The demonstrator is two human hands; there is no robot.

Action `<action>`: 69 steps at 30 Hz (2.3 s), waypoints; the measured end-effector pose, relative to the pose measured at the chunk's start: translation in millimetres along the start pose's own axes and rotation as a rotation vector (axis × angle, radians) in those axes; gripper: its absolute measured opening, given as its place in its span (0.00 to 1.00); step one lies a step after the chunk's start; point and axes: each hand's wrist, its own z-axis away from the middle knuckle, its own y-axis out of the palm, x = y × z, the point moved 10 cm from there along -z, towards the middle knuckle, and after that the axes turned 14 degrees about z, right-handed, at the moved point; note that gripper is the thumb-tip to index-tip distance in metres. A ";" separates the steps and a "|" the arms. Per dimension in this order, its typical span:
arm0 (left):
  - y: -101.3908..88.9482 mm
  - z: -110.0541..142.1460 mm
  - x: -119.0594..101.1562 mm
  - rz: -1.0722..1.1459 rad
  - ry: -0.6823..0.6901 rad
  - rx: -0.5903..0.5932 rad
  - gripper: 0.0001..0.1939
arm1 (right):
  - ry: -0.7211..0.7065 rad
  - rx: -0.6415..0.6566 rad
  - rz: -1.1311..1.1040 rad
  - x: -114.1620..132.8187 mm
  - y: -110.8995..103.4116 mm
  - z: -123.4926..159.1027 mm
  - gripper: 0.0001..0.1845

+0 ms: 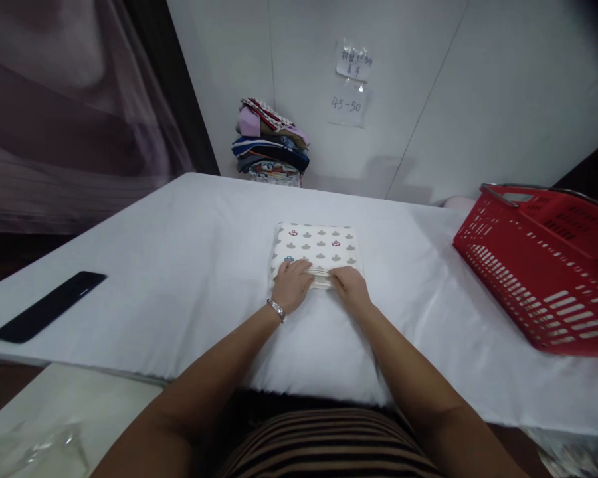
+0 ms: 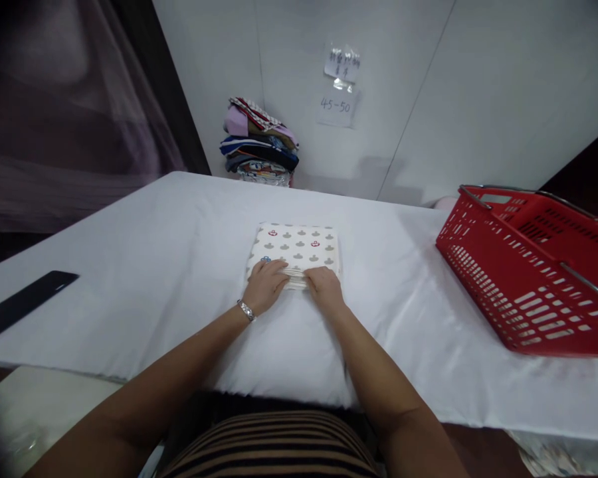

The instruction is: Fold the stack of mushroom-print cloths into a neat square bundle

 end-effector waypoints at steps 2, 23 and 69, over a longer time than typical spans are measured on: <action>-3.1 -0.8 -2.7 -0.001 0.011 -0.036 0.11 | -0.002 0.004 0.002 1.0 -0.7 -0.3 0.11; -5.3 -3.8 3.5 -0.065 -0.002 -0.042 0.16 | -0.035 -0.011 0.047 3.4 -1.6 -1.9 0.11; -29.8 17.2 41.0 -0.097 -0.051 0.083 0.11 | -0.133 0.076 0.228 -21.1 -21.1 25.0 0.11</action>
